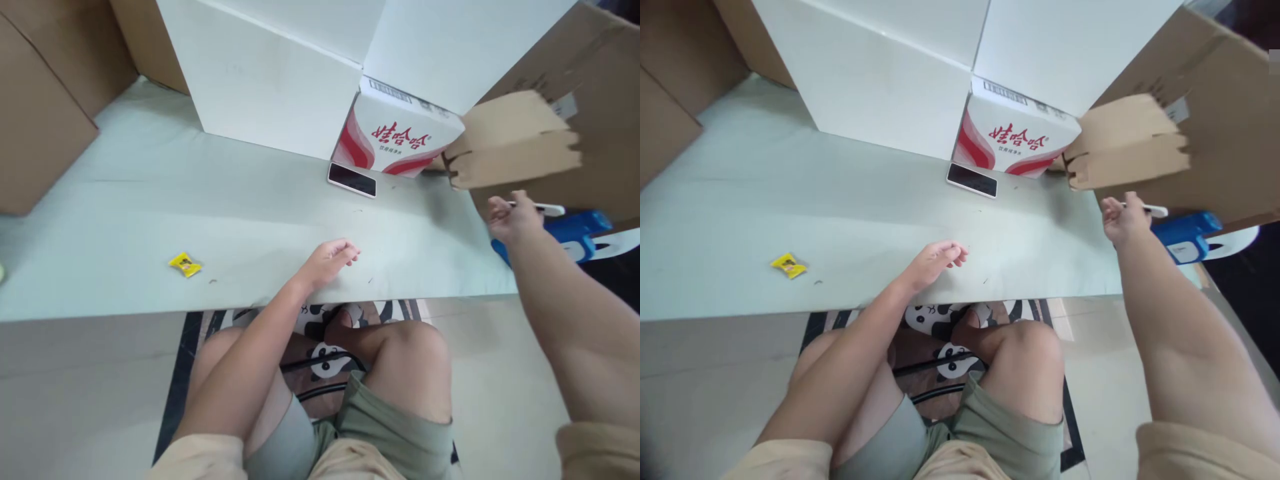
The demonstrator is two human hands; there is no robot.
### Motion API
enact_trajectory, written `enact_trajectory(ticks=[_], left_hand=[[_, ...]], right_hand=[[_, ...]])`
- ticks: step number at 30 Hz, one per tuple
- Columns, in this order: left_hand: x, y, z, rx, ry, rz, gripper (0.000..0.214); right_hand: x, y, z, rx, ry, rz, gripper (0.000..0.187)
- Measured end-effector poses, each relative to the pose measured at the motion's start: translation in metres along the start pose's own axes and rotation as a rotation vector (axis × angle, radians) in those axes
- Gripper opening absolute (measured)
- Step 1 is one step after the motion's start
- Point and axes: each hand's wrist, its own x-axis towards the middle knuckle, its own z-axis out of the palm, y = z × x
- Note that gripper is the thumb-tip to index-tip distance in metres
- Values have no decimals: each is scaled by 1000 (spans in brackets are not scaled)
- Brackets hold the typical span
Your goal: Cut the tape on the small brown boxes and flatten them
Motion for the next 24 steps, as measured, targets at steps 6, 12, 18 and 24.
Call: enact_trajectory(ticks=[6,12,18,24], left_hand=[[-3,3,-11,-36,44,45,40],[-18,14,-27,-251,227,76,40],[-33,19,-52,-509,527,172,33],[-39,24,-83,-917,695,50,30]], right_hand=[[-46,13,54,-174,-295,161,17],[-121,22,121,-533,-705,-84,39],[-176,-38,224,-633,-959,-603,25],[-275,-131,335,-440,-1274,-750,43]])
